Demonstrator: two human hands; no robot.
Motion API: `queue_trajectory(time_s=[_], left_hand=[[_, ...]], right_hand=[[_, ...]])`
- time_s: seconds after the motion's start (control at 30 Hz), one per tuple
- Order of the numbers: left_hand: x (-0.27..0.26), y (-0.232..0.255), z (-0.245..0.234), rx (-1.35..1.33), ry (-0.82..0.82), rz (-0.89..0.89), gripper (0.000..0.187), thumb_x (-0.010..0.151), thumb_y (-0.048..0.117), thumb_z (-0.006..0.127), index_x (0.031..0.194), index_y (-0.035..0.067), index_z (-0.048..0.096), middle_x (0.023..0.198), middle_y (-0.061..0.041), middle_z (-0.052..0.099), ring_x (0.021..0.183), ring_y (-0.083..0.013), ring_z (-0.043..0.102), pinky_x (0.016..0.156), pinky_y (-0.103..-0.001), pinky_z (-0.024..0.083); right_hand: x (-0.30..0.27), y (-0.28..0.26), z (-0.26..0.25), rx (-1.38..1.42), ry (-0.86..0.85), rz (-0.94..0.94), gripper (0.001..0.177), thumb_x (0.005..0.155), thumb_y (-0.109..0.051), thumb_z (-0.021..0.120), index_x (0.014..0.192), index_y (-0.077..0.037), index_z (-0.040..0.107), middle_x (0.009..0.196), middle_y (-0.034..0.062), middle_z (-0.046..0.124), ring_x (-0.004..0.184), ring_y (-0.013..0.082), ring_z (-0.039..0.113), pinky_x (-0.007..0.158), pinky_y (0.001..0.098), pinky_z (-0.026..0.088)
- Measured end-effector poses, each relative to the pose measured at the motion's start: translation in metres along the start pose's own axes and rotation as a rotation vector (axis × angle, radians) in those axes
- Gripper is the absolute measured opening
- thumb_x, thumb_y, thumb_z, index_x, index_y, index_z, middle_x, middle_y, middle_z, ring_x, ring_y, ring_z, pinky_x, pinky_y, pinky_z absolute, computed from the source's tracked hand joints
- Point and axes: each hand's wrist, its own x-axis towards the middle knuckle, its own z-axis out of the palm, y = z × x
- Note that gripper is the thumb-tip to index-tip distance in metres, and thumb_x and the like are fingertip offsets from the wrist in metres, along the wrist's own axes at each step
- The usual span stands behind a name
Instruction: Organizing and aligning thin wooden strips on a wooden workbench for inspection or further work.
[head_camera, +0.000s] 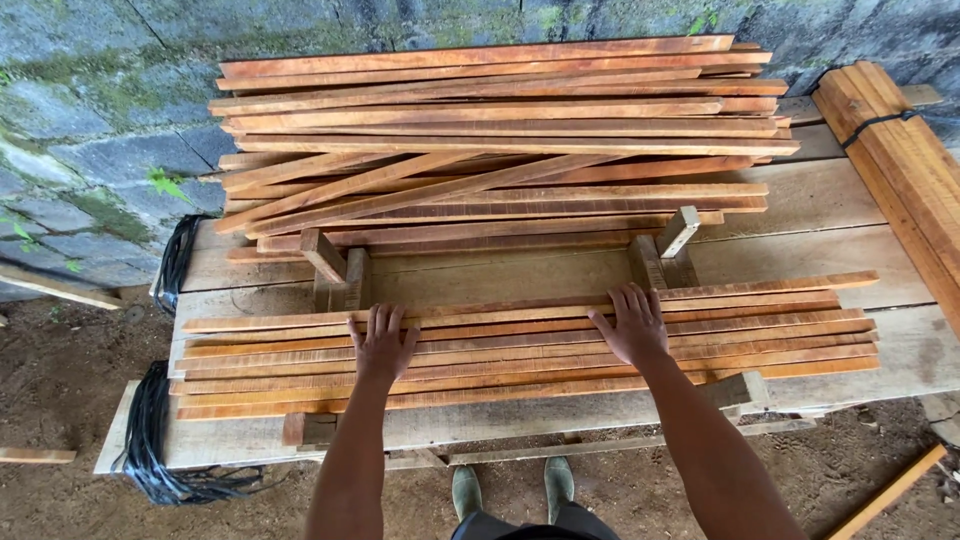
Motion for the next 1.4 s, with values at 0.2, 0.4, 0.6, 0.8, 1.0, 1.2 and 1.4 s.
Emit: queue_trajectory(time_s=[0.2,0.4,0.6,0.8,1.0,1.2,1.4], left_hand=[[-0.005,0.016,0.012,0.006,0.235,0.018,0.052,0.092,0.054,0.049,0.135,0.024,0.049,0.144,-0.004,0.046,0.149,-0.0206,0.033,0.12,-0.072,0.019],[-0.01,0.024,0.018,-0.02,0.255,-0.009,0.055,0.098,0.051,0.042,0.144,0.022,0.045,0.151,-0.009,0.044,0.152,-0.0248,0.032,0.121,-0.069,0.019],[-0.021,0.038,-0.016,0.02,0.102,-0.06,0.06,0.105,0.058,0.024,0.15,0.022,0.041,0.161,-0.01,0.039,0.158,-0.0234,0.023,0.126,-0.064,0.008],[-0.028,0.043,-0.04,-0.004,0.066,-0.04,0.061,0.106,0.057,0.023,0.151,0.02,0.041,0.163,-0.012,0.036,0.159,-0.0258,0.021,0.126,-0.063,0.008],[-0.033,0.04,-0.041,-0.008,0.047,-0.022,0.06,0.106,0.057,0.025,0.153,0.021,0.039,0.165,-0.011,0.034,0.159,-0.0252,0.019,0.126,-0.063,0.006],[-0.029,0.044,-0.054,-0.015,0.024,-0.041,0.06,0.107,0.056,0.025,0.154,0.021,0.038,0.166,-0.011,0.032,0.159,-0.0256,0.019,0.126,-0.062,0.008],[-0.03,0.044,-0.047,-0.027,0.093,-0.053,0.06,0.105,0.058,0.031,0.152,0.022,0.042,0.163,-0.009,0.038,0.158,-0.024,0.024,0.126,-0.061,0.012]], right_hand=[[0.006,-0.01,-0.025,0.056,-0.272,0.107,0.069,0.101,-0.072,0.038,0.143,-0.019,0.052,0.145,0.008,0.057,0.146,0.0259,0.045,0.13,0.0499,0.016],[0.004,-0.005,-0.014,0.049,-0.155,0.075,0.063,0.1,-0.067,0.045,0.14,-0.02,0.057,0.14,0.0061,0.062,0.142,0.0235,0.05,0.129,0.0491,0.021],[0.003,-0.009,-0.015,0.04,-0.102,0.092,0.059,0.101,-0.063,0.048,0.139,-0.02,0.062,0.139,0.0047,0.065,0.143,0.0208,0.052,0.13,0.0473,0.025],[0.004,-0.013,-0.018,0.039,-0.098,0.119,0.064,0.102,-0.067,0.044,0.141,-0.02,0.063,0.141,0.0054,0.066,0.145,0.0211,0.052,0.131,0.0467,0.025],[-0.002,-0.013,-0.01,0.03,-0.067,0.145,0.065,0.1,-0.067,0.046,0.141,-0.019,0.062,0.143,0.0041,0.065,0.146,0.0199,0.051,0.132,0.0459,0.025],[0.003,-0.005,0.0,0.002,0.051,0.067,0.061,0.097,-0.063,0.054,0.136,-0.018,0.065,0.136,0.004,0.068,0.141,0.0201,0.056,0.129,0.0468,0.03],[0.004,-0.007,0.002,0.019,0.034,0.1,0.059,0.094,-0.063,0.056,0.133,-0.02,0.066,0.135,0.0028,0.069,0.141,0.0195,0.056,0.128,0.0473,0.032]])
